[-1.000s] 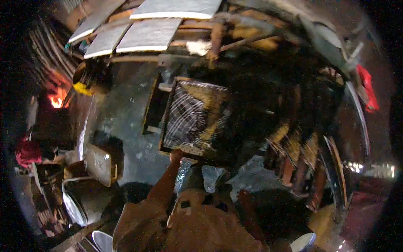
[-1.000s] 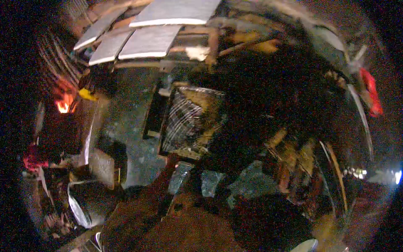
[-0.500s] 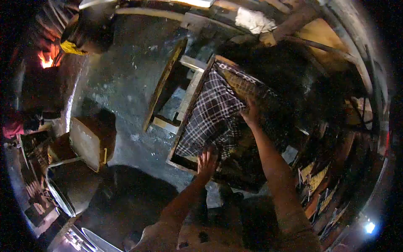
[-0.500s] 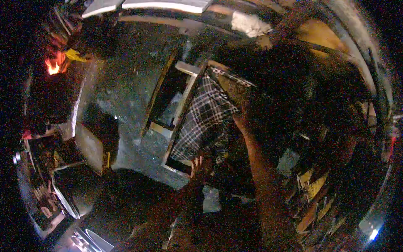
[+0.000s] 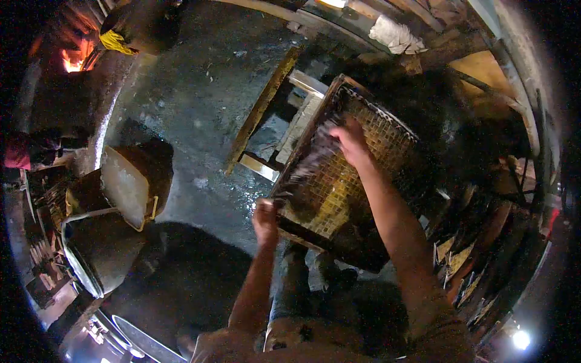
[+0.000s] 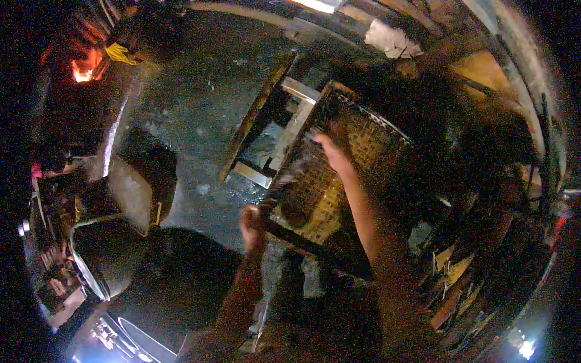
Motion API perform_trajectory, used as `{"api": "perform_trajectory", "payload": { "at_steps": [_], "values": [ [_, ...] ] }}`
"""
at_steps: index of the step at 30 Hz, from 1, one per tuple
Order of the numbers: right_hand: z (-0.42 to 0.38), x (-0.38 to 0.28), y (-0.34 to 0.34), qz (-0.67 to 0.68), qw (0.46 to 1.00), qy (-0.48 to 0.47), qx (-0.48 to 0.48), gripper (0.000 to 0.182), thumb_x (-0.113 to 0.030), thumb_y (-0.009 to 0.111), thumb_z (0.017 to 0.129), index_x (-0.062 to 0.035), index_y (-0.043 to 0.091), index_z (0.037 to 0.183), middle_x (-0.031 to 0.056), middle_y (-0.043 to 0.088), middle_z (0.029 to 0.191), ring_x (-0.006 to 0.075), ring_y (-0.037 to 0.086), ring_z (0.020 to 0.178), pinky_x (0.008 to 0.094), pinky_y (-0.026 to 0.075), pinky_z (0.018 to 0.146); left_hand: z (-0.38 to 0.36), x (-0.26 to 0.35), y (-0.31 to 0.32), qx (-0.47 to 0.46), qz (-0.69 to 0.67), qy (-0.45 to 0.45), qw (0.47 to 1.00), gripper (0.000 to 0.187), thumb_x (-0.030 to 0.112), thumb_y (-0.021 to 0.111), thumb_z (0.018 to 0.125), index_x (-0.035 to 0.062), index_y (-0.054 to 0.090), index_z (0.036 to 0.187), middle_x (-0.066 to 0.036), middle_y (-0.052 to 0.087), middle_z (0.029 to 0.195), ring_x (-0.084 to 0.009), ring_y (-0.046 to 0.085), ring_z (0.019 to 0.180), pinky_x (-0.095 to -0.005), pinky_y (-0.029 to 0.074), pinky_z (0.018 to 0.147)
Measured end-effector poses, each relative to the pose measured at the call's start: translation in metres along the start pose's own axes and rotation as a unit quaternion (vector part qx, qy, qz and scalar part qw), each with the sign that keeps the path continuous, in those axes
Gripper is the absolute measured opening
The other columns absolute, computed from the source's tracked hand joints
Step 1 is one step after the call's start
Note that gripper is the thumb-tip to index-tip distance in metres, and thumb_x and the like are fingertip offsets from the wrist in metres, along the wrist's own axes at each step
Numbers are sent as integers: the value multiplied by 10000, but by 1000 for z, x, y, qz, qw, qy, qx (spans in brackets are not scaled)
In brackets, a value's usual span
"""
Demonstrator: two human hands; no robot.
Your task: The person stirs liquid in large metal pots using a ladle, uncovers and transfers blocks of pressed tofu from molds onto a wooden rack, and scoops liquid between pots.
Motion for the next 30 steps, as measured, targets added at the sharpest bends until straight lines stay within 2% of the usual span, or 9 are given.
{"api": "perform_trajectory", "payload": {
  "at_steps": [4, 5, 9, 13, 16, 18, 21, 26, 30],
  "values": [
    [-19, -68, 94, 83, 961, 50, -259, 387, -74, 612, 822, 1, 486, 1180, 135, 600, 1076, 170, 599, 952, 296, 494, 811, 43, 6, -72, 17, 36, 21, 999, 94, 104, 527, 872, 67, 494, 952, -22, 529, 901, -129, 500, 841, -300, 432, 739],
    [-13, -51, 80, -43, 957, -53, -282, 461, -121, 626, 831, 1, 446, 1237, 147, 570, 1160, 183, 584, 1017, 297, 486, 838, 54, -27, -100, 12, 45, -6, 999, 159, 100, 547, 852, 57, 501, 998, -28, 527, 937, -141, 501, 859, -306, 432, 755],
    [-35, 22, -83, -530, 838, -107, -69, 541, -64, 602, 805, -68, 405, 1309, 134, 424, 1313, 291, 454, 1166, 365, 480, 837, 32, -48, -91, 120, 311, -29, 942, 403, 35, 592, 743, 40, 510, 1137, -79, 552, 1051, -213, 535, 949, -332, 439, 829],
    [-154, 66, -197, -760, 631, -152, 45, 774, 63, 608, 690, -107, 314, 1386, 99, 203, 1462, 418, 225, 1304, 474, 496, 816, -7, -35, 1, -42, 419, 136, 897, 509, 91, 596, 766, 33, 441, 1247, -172, 532, 1093, -332, 511, 1002, -428, 413, 880],
    [-256, 93, -199, -773, 632, -50, 27, 707, -1, 613, 705, -101, 357, 1356, 95, 252, 1438, 433, 280, 1261, 490, 490, 777, -16, -62, 45, -135, 537, 249, 794, 629, 205, 610, 803, 42, 324, 1339, -214, 451, 1195, -388, 422, 1114, -520, 328, 940],
    [-276, 159, -233, -782, 621, -37, 36, 571, -85, 603, 759, -92, 424, 1302, 92, 325, 1394, 396, 361, 1209, 473, 488, 733, 0, -110, 25, -139, 584, 182, 778, 808, 390, 614, 801, 39, 186, 1389, -257, 253, 1348, -434, 266, 1230, -566, 239, 988],
    [-252, 222, -311, -593, 786, 174, -15, 430, -189, 584, 816, -84, 488, 1222, 94, 428, 1272, 323, 455, 1090, 432, 482, 691, -1, -119, 35, -68, 701, 124, 699, 956, 453, 660, 742, 34, 111, 1403, -243, 129, 1419, -424, 190, 1282, -547, 203, 1028],
    [-306, 133, -367, -539, 792, 47, 281, 398, -236, 580, 833, -74, 500, 1188, 91, 485, 1143, 283, 502, 985, 399, 486, 666, 3, -129, 35, 5, 698, 113, 707, 1019, 508, 688, 679, 42, 139, 1400, -210, 208, 1419, -395, 215, 1297, -520, 193, 1051],
    [-460, 204, -295, -311, 803, 84, 502, 383, -274, 576, 846, -65, 509, 1160, 88, 532, 1040, 251, 539, 902, 372, 490, 646, 6, -82, 47, 40, 693, 21, 720, 861, 481, 673, 701, 46, 289, 1336, -164, 433, 1241, -343, 420, 1101, -490, 342, 897]
  ]
}}
Point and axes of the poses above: each hand's wrist, its own z-axis towards the middle knuckle, its own y-axis out of the palm, x = y × z, the point moved 5 cm from there along z, towards the middle knuckle
